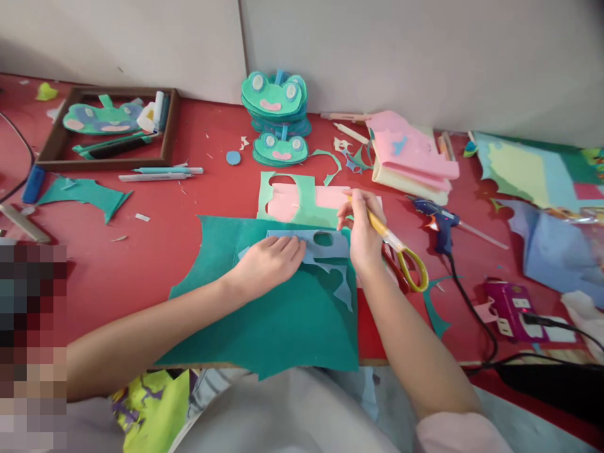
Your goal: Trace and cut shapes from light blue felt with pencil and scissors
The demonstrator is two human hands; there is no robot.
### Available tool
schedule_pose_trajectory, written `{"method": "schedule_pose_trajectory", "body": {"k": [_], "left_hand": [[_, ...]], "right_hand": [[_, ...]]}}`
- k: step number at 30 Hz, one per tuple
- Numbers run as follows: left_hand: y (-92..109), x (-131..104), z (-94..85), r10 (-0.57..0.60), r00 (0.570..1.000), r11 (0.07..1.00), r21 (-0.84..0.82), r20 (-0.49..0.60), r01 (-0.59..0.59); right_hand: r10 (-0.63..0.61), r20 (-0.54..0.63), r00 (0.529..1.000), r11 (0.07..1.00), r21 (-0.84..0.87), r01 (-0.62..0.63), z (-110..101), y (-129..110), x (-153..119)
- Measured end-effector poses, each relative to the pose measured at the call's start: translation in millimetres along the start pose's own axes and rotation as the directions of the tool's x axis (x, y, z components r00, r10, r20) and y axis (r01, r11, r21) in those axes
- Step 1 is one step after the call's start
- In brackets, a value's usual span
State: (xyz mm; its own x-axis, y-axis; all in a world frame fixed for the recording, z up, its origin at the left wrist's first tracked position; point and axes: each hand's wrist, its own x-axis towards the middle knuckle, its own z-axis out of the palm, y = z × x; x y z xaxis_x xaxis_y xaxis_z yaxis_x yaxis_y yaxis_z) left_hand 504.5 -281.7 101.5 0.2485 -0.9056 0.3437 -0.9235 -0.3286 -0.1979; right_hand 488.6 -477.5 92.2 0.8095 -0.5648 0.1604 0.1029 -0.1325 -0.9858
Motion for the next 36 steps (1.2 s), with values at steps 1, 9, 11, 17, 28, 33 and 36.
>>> {"method": "schedule_pose_trajectory", "body": {"k": [1, 9, 11, 17, 28, 33, 36], "left_hand": [[-4, 0, -2.9, 0.007, 0.998, 1.0, -0.001, -0.068, -0.007], [-42, -2, -5.8, -0.002, 0.959, 0.913, -0.392, -0.283, -0.114], [-48, -5, 3.7, 0.034, 0.956, 0.874, -0.455, -0.29, -0.169], [-53, -14, 31.5, -0.012, 0.943, 0.838, -0.518, -0.333, -0.172], [-54, -10, 37.7, 0.016, 0.992, 0.844, -0.531, -0.123, -0.079], [-54, -11, 40.6, 0.044, 0.999, 0.846, -0.531, -0.027, -0.052], [-52, -13, 38.1, 0.059, 0.998, 0.821, -0.569, -0.001, -0.05]], "right_hand": [[-0.003, -0.023, 1.0, 1.0, 0.015, 0.003, -5, -2, 2], [0.129, 0.226, 0.966, 0.992, -0.016, -0.129, -28, -6, 7], [0.204, 0.41, 0.889, 0.979, -0.077, -0.189, -27, -6, 3], [0.246, 0.647, 0.722, 0.969, -0.176, -0.173, -16, 0, -9], [0.117, 0.557, 0.822, 0.972, -0.233, 0.019, -8, 12, -17], [0.036, 0.537, 0.843, 0.941, -0.303, 0.152, -5, 17, -21], [0.039, 0.538, 0.842, 0.924, -0.341, 0.175, -6, 18, -22]]}}
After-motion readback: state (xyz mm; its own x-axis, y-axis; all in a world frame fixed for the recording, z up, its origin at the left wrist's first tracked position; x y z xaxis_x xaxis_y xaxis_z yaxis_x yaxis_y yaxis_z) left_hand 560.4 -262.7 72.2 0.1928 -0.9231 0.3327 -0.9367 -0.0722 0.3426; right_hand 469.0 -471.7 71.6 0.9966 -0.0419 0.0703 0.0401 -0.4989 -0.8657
